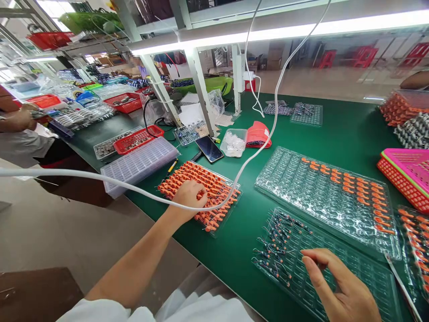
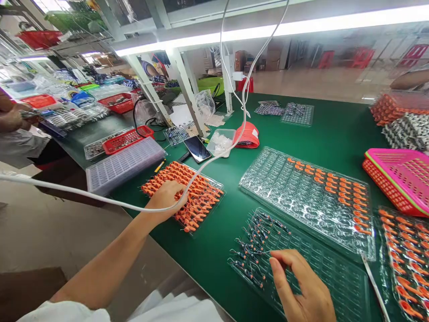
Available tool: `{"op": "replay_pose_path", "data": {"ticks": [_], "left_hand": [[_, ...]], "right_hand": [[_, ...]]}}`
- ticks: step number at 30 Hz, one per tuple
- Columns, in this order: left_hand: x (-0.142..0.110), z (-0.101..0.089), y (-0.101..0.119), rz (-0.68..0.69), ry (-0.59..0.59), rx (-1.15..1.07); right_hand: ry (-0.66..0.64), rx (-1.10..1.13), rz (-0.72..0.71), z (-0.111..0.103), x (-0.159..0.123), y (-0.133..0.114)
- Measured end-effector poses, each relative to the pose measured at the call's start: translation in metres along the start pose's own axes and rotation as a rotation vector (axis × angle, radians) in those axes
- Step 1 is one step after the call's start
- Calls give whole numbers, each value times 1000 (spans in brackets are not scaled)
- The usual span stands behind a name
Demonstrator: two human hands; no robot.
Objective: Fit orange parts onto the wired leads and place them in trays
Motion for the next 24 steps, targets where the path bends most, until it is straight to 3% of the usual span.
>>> {"op": "replay_pose_path", "data": {"ticks": [11,17,20,24], "left_hand": [[10,-1,-2,0,-61,39],[14,-12,-5,62,-76,45],[30,-7,19,198,-77,-15],[75,23,96,491,-188,-115]], "right_hand": [[24,37,-29,2,-1,-2],[15,83,-47,3,-1,-8],[11,107,-45,3,-2,-10],[41,98,-59,3,-5,-12]]}}
Point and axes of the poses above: each hand's wrist, its own x-axis towards the middle knuckle, its own z-axis out of the palm, y = z × x, the point moved 1 cm from there along x, towards the middle knuckle, and after that the axes turned 10 degrees about -x, right-handed, at the moved point
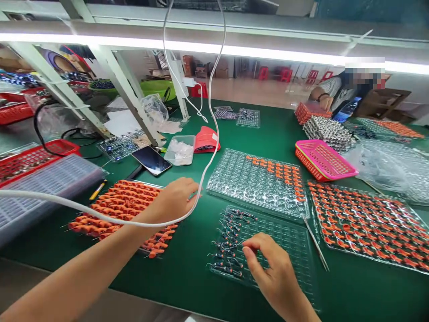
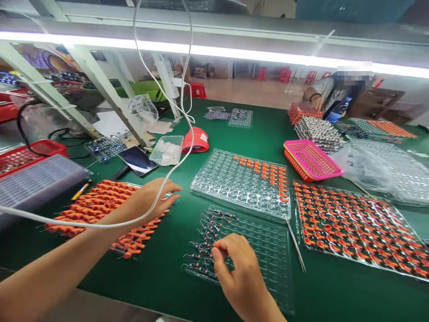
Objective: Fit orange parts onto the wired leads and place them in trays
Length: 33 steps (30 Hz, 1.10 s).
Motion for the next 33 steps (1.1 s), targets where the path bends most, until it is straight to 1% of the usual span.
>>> {"op": "replay_pose_path", "data": {"ticks": [1,2,4,6,8,11,14,17,20,23,26,29,31,33], "left_hand": [[26,10,10,41,-48,-17],[53,21,17,54,-74,-41],[106,43,26,65,-75,-50],[155,62,27,34,-55,-47],[195,78,24,-21,-47,-52],[235,94,19,-120,-83,-67],[257,105,16,-208,-139,-79],[265,110,18,-263,-166,-87],[263,109,27,-280,-118,-94],[254,99,40,-257,-26,-114],[239,82,55,-206,25,-172],[208,60,69,-131,44,-256],[174,44,77,-79,40,-317],[130,28,84,-31,21,-400]], "right_hand": [[9,-4,-8,0,-1,0],[17,-7,-17,0,-1,0],[29,-12,-29,1,-1,1],[38,-21,-35,3,-1,3],[59,-38,-38,6,-1,6],[93,-65,-41,10,0,11],[117,-74,-55,12,1,12],[127,-69,-69,11,1,10],[131,-70,-23,6,2,10],[136,-70,93,-2,3,14],[122,-51,167,-6,6,20],[73,-51,164,-1,7,26],[12,-80,137,7,7,30],[-58,-133,109,16,7,33]]}}
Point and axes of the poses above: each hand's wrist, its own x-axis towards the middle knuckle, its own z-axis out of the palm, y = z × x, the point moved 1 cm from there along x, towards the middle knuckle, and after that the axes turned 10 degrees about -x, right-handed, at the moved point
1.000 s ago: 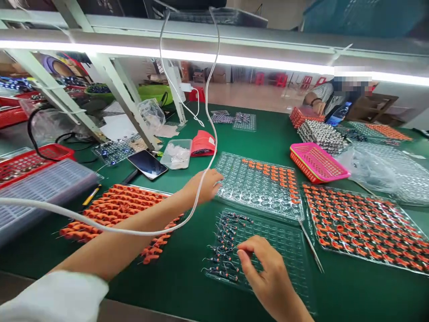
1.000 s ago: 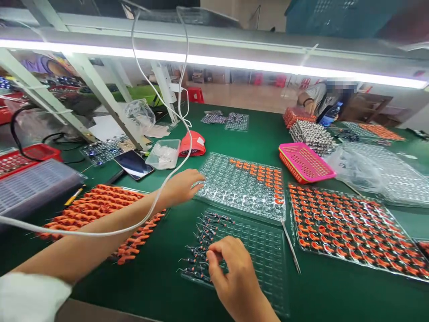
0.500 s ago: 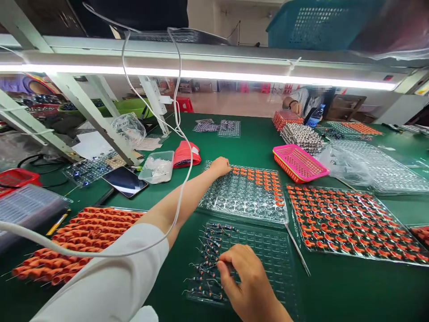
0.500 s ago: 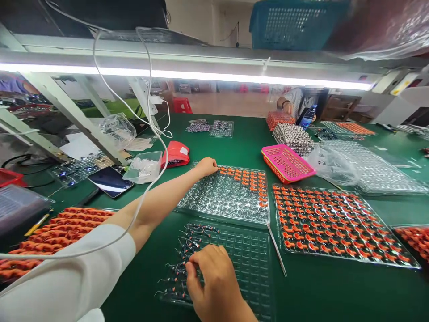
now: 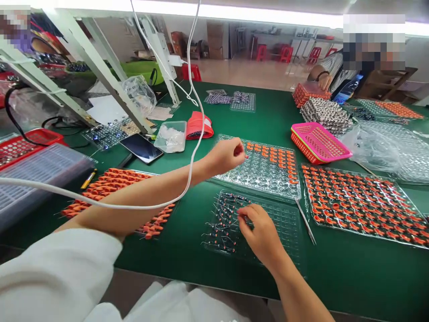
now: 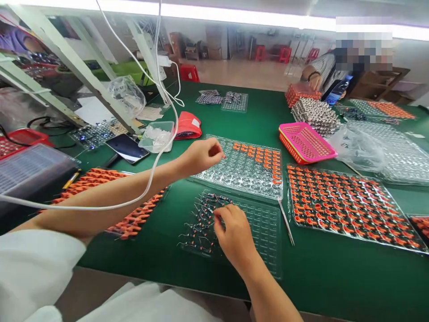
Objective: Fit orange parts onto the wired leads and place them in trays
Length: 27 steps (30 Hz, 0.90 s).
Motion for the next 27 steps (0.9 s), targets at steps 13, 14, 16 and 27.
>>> {"op": "replay_pose_path", "data": {"ticks": [13,14,16,27], "left_hand": [[-166,-1,-9,-359,-199,-909],[-163,3,-10,-370,-208,-971],[-156,10,-11,-388,-230,-1061],[-156,48,-27,-546,-216,-1254]], "right_hand": [[-310,-305,-132,11,1,-2],[-315,-319,-140,12,0,-2],[-305,-320,-152,14,0,-1],[-147,-10,191,-15,5,2]]}}
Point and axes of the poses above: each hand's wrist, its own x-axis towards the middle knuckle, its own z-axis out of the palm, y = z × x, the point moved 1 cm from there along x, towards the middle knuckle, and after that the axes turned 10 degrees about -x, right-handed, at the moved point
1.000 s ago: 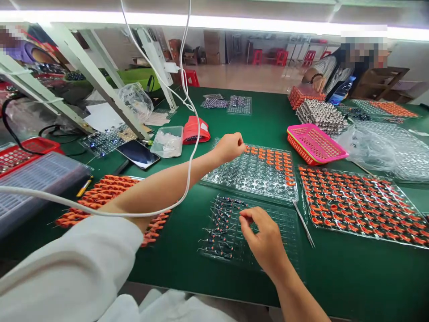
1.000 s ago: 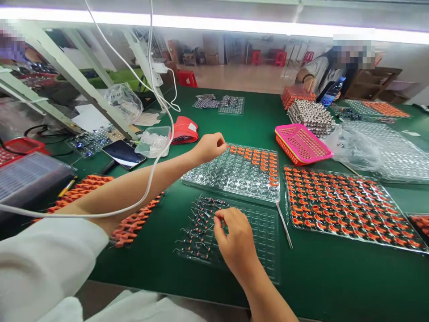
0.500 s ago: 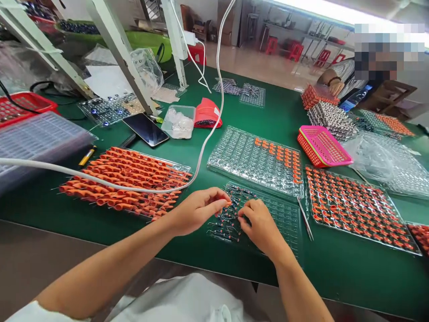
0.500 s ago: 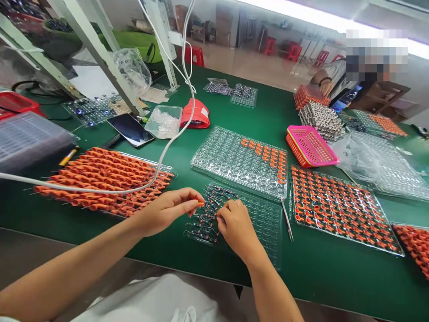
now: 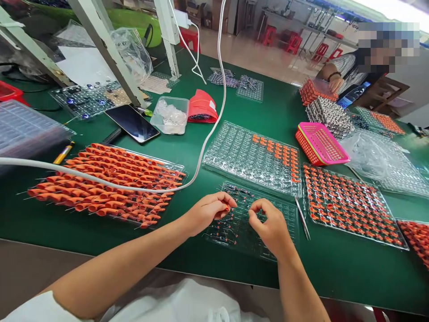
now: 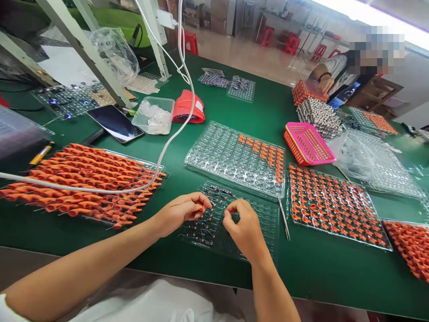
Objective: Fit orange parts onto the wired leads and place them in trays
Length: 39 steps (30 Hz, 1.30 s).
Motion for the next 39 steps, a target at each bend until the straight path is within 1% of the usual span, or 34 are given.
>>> {"op": "replay_pose_path", "data": {"ticks": [3,6,8,11,15,19,21,24,27,29,31,34,37,39], "left_hand": [[-3,1,0,23,-29,84],[-6,5,1,61,-12,202],[-7,9,-1,70,16,239],[-7,13,-4,105,47,224],[-5,13,-8,172,93,216],[-5,11,-8,188,118,215],[-6,11,-6,197,115,248],[-9,12,-2,240,64,381],[-11,15,-1,289,-44,532],[-12,15,-1,295,-76,572],[-12,15,0,275,-64,563],[-12,14,3,259,-25,540],[-13,14,7,309,10,552],[-14,13,8,350,28,576]], "right_hand": [[61,48,59,-1,-2,-5],[90,84,57,1,-3,-11],[104,128,20,3,-5,-15],[112,181,-57,8,-6,-21],[114,163,-121,14,-7,-26],[81,134,-191,12,-7,-26],[74,129,-201,9,-7,-25],[70,143,-198,3,-9,-24],[-1,168,-264,1,-10,-25],[-38,188,-294,1,-11,-26],[-37,209,-279,0,-11,-26],[-4,224,-190,-1,-12,-24],[10,224,-119,-2,-13,-22],[14,230,-108,-1,-13,-22]]}}
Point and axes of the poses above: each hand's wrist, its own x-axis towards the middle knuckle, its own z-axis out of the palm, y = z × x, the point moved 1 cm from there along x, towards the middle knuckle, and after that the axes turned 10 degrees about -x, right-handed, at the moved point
